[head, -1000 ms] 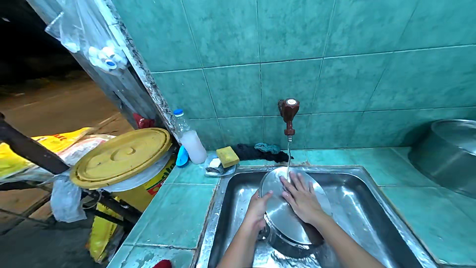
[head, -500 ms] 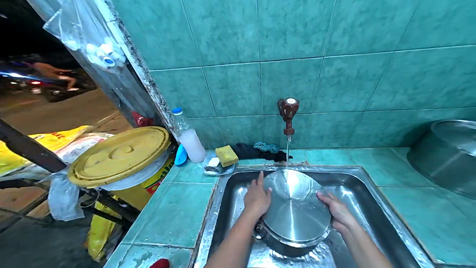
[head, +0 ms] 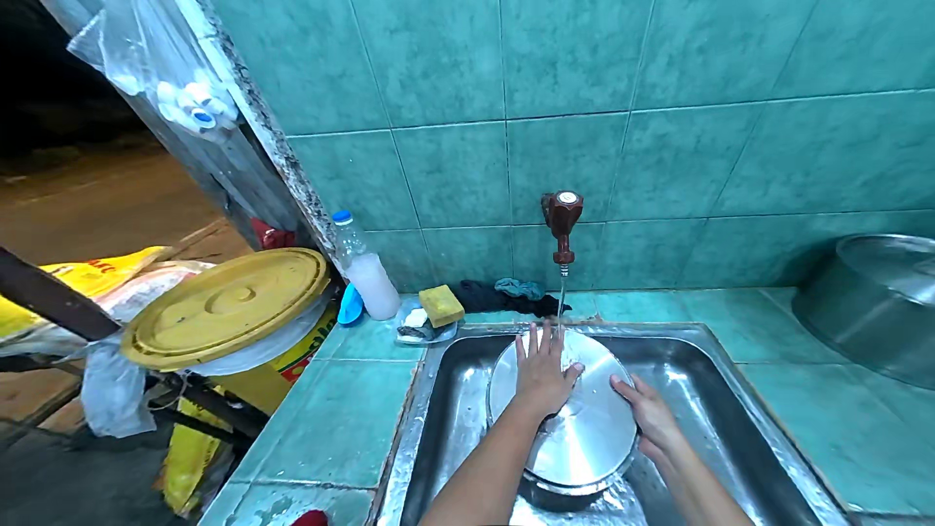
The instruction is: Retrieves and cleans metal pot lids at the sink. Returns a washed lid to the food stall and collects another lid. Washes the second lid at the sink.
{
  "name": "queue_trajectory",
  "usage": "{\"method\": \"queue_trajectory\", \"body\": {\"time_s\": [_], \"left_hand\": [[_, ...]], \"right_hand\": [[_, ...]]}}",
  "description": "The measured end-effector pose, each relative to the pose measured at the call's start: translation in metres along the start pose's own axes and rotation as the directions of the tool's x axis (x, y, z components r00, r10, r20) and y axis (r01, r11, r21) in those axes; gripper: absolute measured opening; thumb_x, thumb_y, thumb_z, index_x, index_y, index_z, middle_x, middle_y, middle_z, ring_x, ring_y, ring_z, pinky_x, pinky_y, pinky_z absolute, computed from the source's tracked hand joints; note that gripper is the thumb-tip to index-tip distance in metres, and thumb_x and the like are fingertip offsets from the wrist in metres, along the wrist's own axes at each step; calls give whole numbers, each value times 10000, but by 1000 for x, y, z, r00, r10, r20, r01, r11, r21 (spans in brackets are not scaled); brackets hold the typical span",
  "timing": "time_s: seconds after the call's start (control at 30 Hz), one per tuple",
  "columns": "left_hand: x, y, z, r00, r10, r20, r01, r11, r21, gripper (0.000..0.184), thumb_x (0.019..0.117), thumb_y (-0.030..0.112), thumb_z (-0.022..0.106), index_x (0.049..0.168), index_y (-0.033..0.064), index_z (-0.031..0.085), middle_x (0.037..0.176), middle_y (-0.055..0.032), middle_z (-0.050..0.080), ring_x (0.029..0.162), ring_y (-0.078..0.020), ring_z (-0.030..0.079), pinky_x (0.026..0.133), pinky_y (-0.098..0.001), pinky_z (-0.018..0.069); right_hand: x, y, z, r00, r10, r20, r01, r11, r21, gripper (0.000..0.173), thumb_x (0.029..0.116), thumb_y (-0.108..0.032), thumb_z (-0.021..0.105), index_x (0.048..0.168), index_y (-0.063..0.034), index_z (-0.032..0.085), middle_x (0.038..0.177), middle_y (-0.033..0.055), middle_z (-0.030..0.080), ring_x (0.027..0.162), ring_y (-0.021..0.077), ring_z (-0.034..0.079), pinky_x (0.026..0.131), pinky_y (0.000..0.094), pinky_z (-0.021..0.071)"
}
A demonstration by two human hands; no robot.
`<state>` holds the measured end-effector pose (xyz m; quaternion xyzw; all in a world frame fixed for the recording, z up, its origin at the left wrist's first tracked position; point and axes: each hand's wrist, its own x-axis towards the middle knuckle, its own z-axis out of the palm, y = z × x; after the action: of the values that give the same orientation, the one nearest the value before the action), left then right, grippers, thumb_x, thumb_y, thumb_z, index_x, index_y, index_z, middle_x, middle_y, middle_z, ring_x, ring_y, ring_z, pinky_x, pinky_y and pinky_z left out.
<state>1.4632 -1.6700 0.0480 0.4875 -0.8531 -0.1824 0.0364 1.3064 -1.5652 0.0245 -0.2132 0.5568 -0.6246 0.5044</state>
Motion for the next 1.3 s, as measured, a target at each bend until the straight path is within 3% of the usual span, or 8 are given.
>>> {"method": "queue_trajectory", "body": {"time_s": [0.27,0.47,0.57,0.67,0.83,1.03,1.17,1.3], "left_hand": [[-33,-34,-2,953,-215,-212,201,976,-84,876,997,603,484,1661,143,144,1725,-150,37,1587,-371,12,1234,-658,5],[-80,-17,22,949,309,-58,-303,949,91,905,915,789,448,1628,249,312,1705,-103,213,1583,-349,118,1225,-697,18],[-87,-16,10,891,439,113,-452,877,160,703,974,352,661,1604,322,350,1691,-135,243,1563,-436,130,1183,-749,38],[-93,-20,5,843,537,35,-528,812,249,768,892,-90,620,1549,275,463,1609,-121,422,1512,-431,306,1180,-715,198],[-97,-18,-10,573,760,-305,-659,649,380,440,929,-10,626,1292,227,701,1266,-13,732,1195,-267,689,975,-465,567],[-82,-8,-68,973,123,-193,-209,825,-526,384,1046,142,539,1418,168,628,1206,-111,721,1046,-200,693,974,-411,537],[-56,-33,-47,964,-265,-17,76,340,-937,272,1056,138,558,1257,-29,637,1152,-154,674,1023,-176,648,925,-357,526],[-44,-41,-31,891,-424,163,226,101,-969,376,1093,250,497,1356,-12,558,1214,-202,643,1074,-259,644,927,-437,537]], "right_hand": [[11,3,-1,984,-148,-99,159,981,111,377,1080,-101,479,1443,-3,452,1146,174,689,944,208,732,800,385,636],[19,7,4,989,-93,-117,115,973,200,368,1098,-140,449,1438,0,446,1104,184,694,920,226,734,779,401,638],[21,11,-1,993,-43,-109,62,982,179,374,1101,-170,449,1438,-7,459,1126,168,686,952,203,722,808,380,624],[21,14,-1,996,2,-92,17,978,210,364,1101,-175,444,1430,-19,460,1111,159,685,943,204,718,798,387,622],[13,-4,4,997,75,-13,-70,972,223,388,1118,-313,366,1345,-50,539,1045,113,712,919,188,719,772,391,616],[22,-10,-4,999,36,-5,-36,996,-82,521,1129,-405,283,1344,-6,540,1201,154,655,1102,271,638,916,477,522],[25,8,-16,997,-27,-75,-4,922,-386,601,1020,-196,636,1526,-44,351,1274,259,561,1074,343,603,876,521,518],[19,6,-21,996,52,-77,-66,979,-193,367,1082,-197,513,1403,-20,501,1169,174,645,1003,227,664,851,414,567]]}}
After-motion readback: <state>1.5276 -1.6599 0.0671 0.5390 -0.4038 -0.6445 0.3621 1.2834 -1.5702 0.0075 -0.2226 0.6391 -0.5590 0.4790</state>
